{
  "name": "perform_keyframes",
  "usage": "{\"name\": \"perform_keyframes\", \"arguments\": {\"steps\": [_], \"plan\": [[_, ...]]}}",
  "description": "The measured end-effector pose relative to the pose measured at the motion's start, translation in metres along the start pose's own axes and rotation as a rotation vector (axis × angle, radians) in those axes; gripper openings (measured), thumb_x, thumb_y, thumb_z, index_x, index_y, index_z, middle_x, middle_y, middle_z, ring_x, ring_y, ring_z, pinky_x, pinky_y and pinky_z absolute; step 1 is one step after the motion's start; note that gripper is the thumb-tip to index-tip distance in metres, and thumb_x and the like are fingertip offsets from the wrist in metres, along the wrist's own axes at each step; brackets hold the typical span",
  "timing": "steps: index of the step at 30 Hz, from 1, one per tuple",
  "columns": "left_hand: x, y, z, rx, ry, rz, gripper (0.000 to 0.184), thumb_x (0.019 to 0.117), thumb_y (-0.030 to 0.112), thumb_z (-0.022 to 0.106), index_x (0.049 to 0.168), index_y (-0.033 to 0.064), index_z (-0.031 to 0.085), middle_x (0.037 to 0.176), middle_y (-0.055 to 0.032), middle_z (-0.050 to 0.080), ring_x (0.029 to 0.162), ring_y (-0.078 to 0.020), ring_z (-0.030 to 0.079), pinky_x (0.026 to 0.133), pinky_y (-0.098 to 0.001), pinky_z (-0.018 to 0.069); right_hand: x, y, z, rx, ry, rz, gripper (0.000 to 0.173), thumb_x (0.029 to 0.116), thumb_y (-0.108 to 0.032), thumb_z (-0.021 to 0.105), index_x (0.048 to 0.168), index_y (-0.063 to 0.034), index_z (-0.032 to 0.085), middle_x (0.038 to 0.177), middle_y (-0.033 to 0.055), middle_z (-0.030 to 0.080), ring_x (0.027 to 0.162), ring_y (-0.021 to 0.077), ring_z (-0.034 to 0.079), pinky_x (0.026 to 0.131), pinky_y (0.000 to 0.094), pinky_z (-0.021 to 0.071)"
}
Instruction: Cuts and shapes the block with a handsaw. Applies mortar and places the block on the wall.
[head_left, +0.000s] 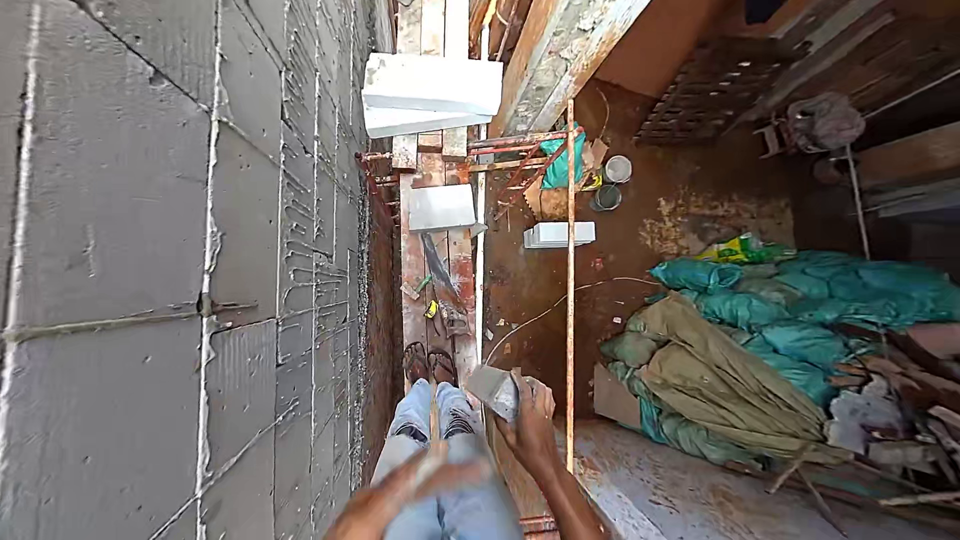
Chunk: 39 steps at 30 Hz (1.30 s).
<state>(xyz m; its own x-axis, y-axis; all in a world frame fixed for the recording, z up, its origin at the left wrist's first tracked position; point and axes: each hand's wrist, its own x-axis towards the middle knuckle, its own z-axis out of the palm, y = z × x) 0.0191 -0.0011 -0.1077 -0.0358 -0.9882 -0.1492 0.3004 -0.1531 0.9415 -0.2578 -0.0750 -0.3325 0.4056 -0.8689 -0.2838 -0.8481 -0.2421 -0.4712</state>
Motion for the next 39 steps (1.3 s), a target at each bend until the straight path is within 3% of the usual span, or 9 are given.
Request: {"name": "perform_keyframes", "arguments": {"steps": [6,11,14,16,19,25,31,35,39], "plan": [[0.071,-0.297,-0.077,0.569,-0.329,-0.491,0.127,0.0678,0.032,0.095,0.162,-0.0007,0.016,0.169,-0.0221,0.020,0.157,-0.0321,0.019,0.128,-0.0454,0.0210,0.064,0.001,0.021,0.240,-0.419,-0.049,0.089,0.0720,-0.032,0.090,0.148,-0.0063,0.052,0.143,0.0260,0.054,0.137,0.0425,0.048,0.116,0.0537,0.0403],[0.084,-0.447,-0.121,0.246,-0.146,-0.528,0.116,0.0594,0.024,0.098,0.155,0.0031,0.036,0.150,-0.0134,0.052,0.136,-0.0151,0.053,0.116,-0.0324,0.0444,0.135,0.048,0.132,0.498,-0.591,-0.095,0.093,0.0716,-0.037,0.092,0.149,-0.0061,0.051,0.146,0.0244,0.052,0.138,0.0363,0.049,0.116,0.0495,0.0425],[0.092,-0.524,-0.154,0.343,0.021,-0.615,0.109,0.0581,0.028,0.097,0.150,0.0023,0.044,0.139,-0.0110,0.061,0.127,-0.0134,0.060,0.110,-0.0323,0.0495,0.172,0.112,0.237,0.771,-0.469,0.108,0.081,0.0853,-0.052,0.071,0.147,-0.0021,0.054,0.152,0.0233,0.048,0.140,0.0306,0.049,0.114,0.0474,0.0442],[0.097,-0.576,-0.181,0.378,0.137,-0.720,0.112,0.0599,0.028,0.096,0.153,0.0023,0.040,0.139,-0.0122,0.061,0.126,-0.0157,0.061,0.109,-0.0344,0.0506,0.201,0.166,0.321,0.618,-0.325,0.247,0.060,0.0984,-0.040,0.060,0.139,0.0040,0.058,0.148,0.0271,0.051,0.137,0.0352,0.051,0.114,0.0489,0.0440],[0.098,-0.642,-0.221,0.235,0.343,-0.856,0.104,0.0655,0.018,0.093,0.152,0.0036,0.038,0.134,-0.0126,0.064,0.119,-0.0176,0.066,0.102,-0.0354,0.0571,0.238,0.245,0.440,0.002,-0.622,0.203,0.049,0.1028,-0.021,0.057,0.143,0.0070,0.052,0.151,0.0293,0.046,0.141,0.0417,0.046,0.116,0.0519,0.0410],[0.112,-0.706,-0.254,-0.157,0.628,-0.858,0.078,0.0792,0.002,0.075,0.146,0.0011,0.034,0.116,-0.0127,0.069,0.099,-0.0198,0.073,0.085,-0.0371,0.0635,0.263,0.299,0.575,-0.322,-0.814,-0.093,0.048,0.1032,0.001,0.039,0.151,0.0027,0.045,0.157,0.0242,0.043,0.146,0.0417,0.041,0.117,0.0573,0.0345],[0.130,-0.743,-0.257,-0.164,0.677,-0.812,0.075,0.0773,0.000,0.076,0.141,0.0007,0.037,0.113,-0.0133,0.071,0.096,-0.0200,0.074,0.084,-0.0371,0.0638,0.271,0.305,0.587,-0.325,-0.810,-0.157,0.037,0.1034,-0.001,0.039,0.137,0.0057,0.053,0.144,0.0259,0.053,0.138,0.0426,0.048,0.109,0.0556,0.0423],[0.147,-0.755,-0.244,-0.077,0.608,-0.838,0.088,0.0725,0.002,0.081,0.147,0.0011,0.034,0.122,-0.0137,0.068,0.104,-0.0194,0.072,0.088,-0.0357,0.0627,0.233,0.326,0.542,-0.167,-0.186,-0.360,0.014,0.0929,-0.004,0.060,0.100,0.0022,0.070,0.101,0.0219,0.071,0.099,0.0415,0.070,0.082,0.0550,0.0580],[0.179,-0.769,-0.217,-0.040,0.491,-0.838,0.093,0.0735,0.000,0.082,0.151,0.0033,0.032,0.129,-0.0145,0.065,0.109,-0.0194,0.070,0.090,-0.0350,0.0622,0.168,0.331,0.467,0.063,0.090,-0.218,0.024,0.0895,-0.017,0.060,0.095,0.0037,0.071,0.093,0.0212,0.072,0.091,0.0374,0.072,0.082,0.0499,0.0609]]}}
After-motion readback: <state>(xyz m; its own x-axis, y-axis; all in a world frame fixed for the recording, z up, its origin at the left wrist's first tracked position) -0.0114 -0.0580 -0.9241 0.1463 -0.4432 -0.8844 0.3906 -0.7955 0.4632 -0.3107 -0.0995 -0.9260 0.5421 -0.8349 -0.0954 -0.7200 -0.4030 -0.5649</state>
